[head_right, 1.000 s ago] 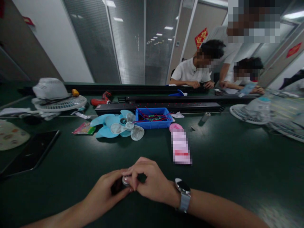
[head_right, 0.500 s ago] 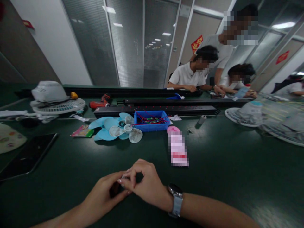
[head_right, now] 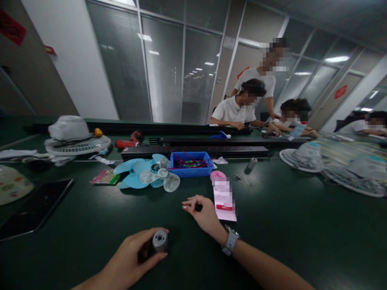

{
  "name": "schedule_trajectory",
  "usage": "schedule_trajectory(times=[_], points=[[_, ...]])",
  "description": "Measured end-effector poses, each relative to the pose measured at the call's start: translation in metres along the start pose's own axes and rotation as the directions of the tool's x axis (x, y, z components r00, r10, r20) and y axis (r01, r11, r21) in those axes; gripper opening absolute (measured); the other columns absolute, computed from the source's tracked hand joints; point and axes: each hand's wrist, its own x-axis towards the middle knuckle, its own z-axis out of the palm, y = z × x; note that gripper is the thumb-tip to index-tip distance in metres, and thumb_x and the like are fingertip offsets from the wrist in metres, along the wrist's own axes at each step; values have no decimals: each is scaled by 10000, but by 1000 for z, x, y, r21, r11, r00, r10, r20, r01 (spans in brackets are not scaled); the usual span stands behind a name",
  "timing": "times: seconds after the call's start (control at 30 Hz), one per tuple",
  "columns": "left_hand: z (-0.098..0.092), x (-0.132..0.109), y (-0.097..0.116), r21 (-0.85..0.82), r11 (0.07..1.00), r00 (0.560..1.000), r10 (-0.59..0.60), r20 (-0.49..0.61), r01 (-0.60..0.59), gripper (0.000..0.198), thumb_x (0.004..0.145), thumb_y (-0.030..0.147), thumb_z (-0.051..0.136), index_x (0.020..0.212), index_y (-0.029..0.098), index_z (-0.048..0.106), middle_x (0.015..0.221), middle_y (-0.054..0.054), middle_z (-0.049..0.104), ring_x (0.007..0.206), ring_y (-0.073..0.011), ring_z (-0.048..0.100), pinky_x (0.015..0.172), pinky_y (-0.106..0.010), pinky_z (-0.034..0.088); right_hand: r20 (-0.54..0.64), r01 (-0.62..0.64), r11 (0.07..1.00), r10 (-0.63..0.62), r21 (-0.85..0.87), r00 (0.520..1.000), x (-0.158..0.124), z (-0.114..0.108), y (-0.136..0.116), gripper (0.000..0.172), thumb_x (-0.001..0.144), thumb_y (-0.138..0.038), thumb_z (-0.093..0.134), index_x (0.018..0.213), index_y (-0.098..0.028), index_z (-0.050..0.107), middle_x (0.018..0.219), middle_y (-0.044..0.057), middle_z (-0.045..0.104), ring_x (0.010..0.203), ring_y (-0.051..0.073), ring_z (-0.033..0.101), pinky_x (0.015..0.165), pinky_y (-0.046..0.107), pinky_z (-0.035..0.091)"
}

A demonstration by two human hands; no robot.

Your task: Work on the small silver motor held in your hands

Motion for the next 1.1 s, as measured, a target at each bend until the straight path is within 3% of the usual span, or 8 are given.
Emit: schedule_trajectory(times=[0.33,0.57,0.9,1.0,1.1], points=[[2,0,-2,19,1000,1000,17,-15,-16,423,845,413,618,1233,248,605,946,-36,702,687,-141,603,629,-232,469,-15,14,996,-16,-84,1000,-4,0,0,265,785,-184,680,584,-195,508,895,77,742,1027,234,688,909,377,512],[0,-2,2,26,999,997,47,-56,-45,402,832,377,637,1211,244,625,935,-38,713,679,-143,616,619,-230,482,-15,35,994,-37,-99,999,-5,0,-1,250,764,-250,734,616,-181,545,957,84,724,1024,232,684,908,385,509],[-1,0,3,50,998,999,40,-35,-38,400,840,373,626,1214,231,618,904,-39,705,671,-148,608,606,-233,475,-49,20,999,-22,-36,999,-3,0,2,331,783,-334,721,580,-180,508,822,74,711,974,242,706,845,373,549],[-2,0,5,43,998,999,36,-29,-35,398,845,367,620,1216,226,610,917,-43,701,672,-146,609,608,-235,475,-95,53,998,-51,19,994,-7,3,-12,336,782,-305,730,580,-187,489,820,66,725,931,221,714,867,378,545],[-1,-1,6,50,997,998,54,-32,-52,353,840,340,623,1170,217,628,865,-36,692,651,-143,601,596,-232,467,-19,150,984,-149,92,989,-19,13,-41,343,774,-283,749,564,-188,495,862,56,749,938,206,712,903,374,533]])
